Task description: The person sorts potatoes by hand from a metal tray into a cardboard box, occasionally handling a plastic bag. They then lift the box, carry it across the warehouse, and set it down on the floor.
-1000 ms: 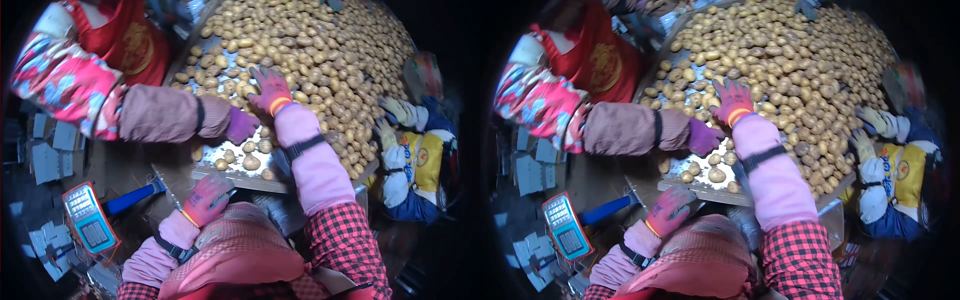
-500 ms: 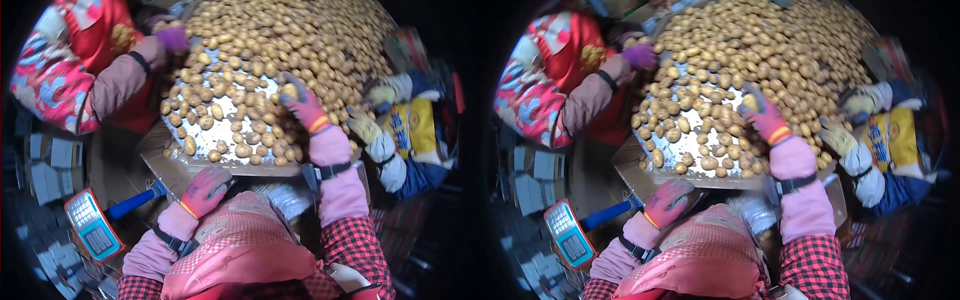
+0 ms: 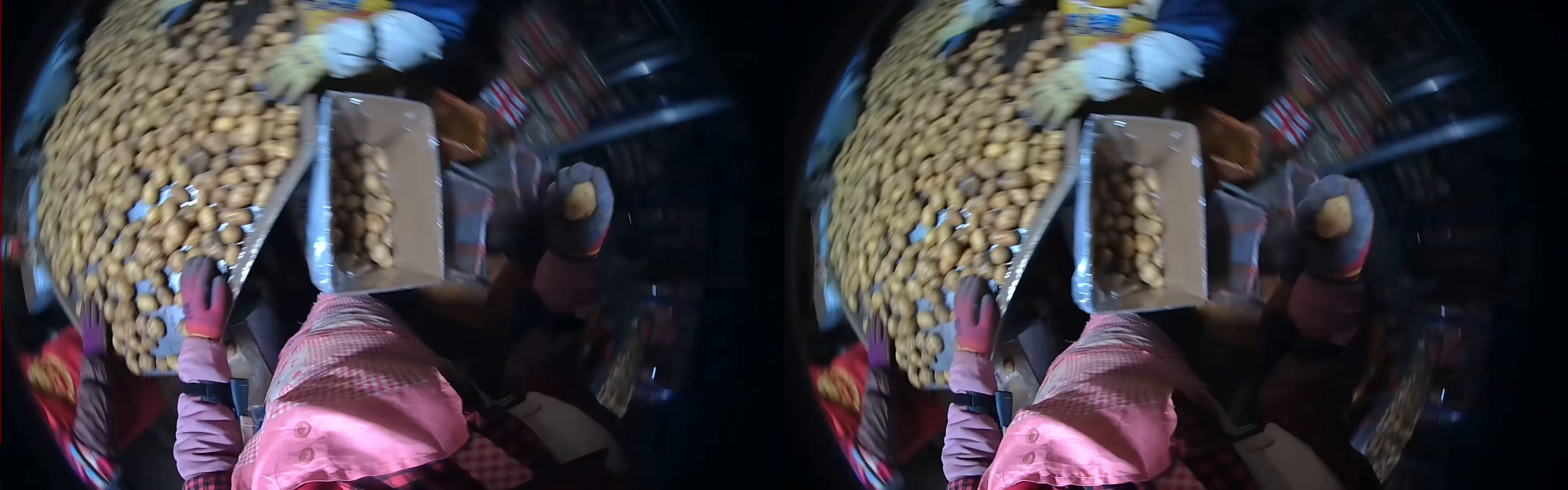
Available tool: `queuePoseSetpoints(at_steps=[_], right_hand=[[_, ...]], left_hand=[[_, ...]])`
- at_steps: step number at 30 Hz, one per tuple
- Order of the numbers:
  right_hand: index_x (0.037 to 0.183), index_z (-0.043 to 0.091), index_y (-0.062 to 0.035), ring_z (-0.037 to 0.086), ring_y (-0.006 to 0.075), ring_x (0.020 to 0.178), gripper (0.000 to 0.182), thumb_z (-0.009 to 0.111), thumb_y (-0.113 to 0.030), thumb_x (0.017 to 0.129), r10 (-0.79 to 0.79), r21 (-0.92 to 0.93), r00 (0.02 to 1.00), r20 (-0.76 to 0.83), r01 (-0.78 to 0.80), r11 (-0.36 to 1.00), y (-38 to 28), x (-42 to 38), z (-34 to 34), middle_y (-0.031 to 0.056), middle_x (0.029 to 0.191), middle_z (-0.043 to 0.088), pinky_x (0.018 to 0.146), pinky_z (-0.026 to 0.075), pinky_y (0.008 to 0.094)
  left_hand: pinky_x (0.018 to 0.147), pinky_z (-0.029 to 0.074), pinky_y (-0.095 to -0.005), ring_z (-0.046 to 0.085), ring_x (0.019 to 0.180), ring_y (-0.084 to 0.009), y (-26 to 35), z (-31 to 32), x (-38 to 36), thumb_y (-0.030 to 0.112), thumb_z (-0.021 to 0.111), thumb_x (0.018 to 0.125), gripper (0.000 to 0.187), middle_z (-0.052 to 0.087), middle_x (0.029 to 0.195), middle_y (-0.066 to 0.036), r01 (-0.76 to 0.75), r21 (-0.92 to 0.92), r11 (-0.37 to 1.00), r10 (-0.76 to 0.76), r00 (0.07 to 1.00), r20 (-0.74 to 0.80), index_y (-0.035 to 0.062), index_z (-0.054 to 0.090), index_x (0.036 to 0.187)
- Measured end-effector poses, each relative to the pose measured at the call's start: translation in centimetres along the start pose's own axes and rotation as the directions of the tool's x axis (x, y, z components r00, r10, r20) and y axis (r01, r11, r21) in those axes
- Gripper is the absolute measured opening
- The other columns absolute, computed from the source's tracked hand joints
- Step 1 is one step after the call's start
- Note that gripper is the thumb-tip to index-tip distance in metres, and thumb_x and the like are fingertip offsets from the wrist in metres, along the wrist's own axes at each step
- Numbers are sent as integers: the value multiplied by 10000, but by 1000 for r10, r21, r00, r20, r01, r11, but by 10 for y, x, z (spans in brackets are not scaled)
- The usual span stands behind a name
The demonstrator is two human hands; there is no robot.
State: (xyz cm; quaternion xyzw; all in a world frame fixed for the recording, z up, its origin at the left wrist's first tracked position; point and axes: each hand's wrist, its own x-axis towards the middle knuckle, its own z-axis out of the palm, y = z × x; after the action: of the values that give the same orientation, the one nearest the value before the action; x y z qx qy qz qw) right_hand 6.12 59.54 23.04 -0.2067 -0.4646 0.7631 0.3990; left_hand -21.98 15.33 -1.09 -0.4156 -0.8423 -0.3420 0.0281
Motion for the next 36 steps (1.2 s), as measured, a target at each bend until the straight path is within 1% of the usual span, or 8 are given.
queuePoseSetpoints(at_steps=[6, 14, 17, 19, 29, 31, 34, 36], right_hand=[[1016, 551, -38, 562, 162, 781, 240, 449, -247, 955, -233, -859, 938, -257, -112, 499, -16, -79, -171, 79, 883, 568, 706, 477, 269], [1129, 552, -30, 582, 189, 884, 264, 518, -184, 918, 44, -828, 867, -497, -489, 276, 104, -60, -344, 100, 969, 592, 796, 482, 284], [1172, 552, -27, 589, 199, 922, 299, 543, -160, 903, 217, -415, 921, -324, -345, 842, 165, 31, -288, 108, 1002, 601, 830, 484, 290], [1260, 495, 47, 531, 294, 1170, 512, 666, -182, 836, -63, -992, 996, 61, 68, 110, 191, 78, -158, 186, 1239, 564, 991, 414, 383], [1380, 451, -179, 318, 399, 1335, 764, 775, -327, 704, 208, -746, 746, 632, 659, -96, 334, 80, 183, 196, 1442, 359, 1124, 238, 458], [1336, 506, -239, 318, 389, 1338, 689, 769, -310, 702, 426, -466, 607, 670, 792, -395, 342, 79, 214, 175, 1428, 390, 1116, 247, 473], [1301, 540, -203, 416, 376, 1270, 628, 758, -240, 714, 357, -493, 518, 778, 854, -166, 368, 115, 216, 175, 1330, 497, 1076, 324, 460], [1305, 521, -107, 539, 243, 1143, 546, 710, -154, 795, 180, -697, 696, 695, 592, 405, 348, 133, 216, 137, 1198, 598, 1001, 410, 354]], left_hand=[[1070, 318, -492, 445, 1244, -398, -25, 18, -15, 98, 593, 818, 415, 539, 1280, -196, -27, 37, 999, 27, 1000, -1, 37, 578, 1229], [1029, 369, -466, 502, 1194, -378, 54, -35, -42, 63, 587, 832, 403, 568, 1228, -182, 17, -117, 993, -11, 999, 48, 27, 561, 1233], [1001, 404, -450, 528, 1150, -371, 71, -56, -64, 88, 604, 829, 387, 586, 1212, -175, 130, -265, 955, -104, 988, 111, 34, 576, 1211], [982, 427, -422, 548, 1129, -361, 80, -71, -78, 96, 614, 835, 360, 600, 1193, -174, 304, -351, 886, -261, 951, 166, 40, 598, 1190], [997, 419, -389, 560, 1153, -325, 108, -92, -204, 45, 625, 796, 355, 623, 1175, -174, 715, -426, 554, -819, 560, -126, 20, 633, 1150], [997, 419, -385, 562, 1154, -319, 117, -90, -217, 39, 626, 793, 354, 621, 1182, -172, 748, -474, 464, -874, 475, -107, 20, 635, 1146], [996, 420, -383, 565, 1154, -316, 120, -97, -208, 42, 631, 789, 357, 620, 1189, -169, 753, -484, 446, -881, 465, -88, 20, 636, 1145], [996, 422, -385, 565, 1153, -319, 116, -102, -191, 50, 636, 787, 361, 619, 1191, -168, 735, -447, 510, -841, 535, -80, 21, 636, 1146]])
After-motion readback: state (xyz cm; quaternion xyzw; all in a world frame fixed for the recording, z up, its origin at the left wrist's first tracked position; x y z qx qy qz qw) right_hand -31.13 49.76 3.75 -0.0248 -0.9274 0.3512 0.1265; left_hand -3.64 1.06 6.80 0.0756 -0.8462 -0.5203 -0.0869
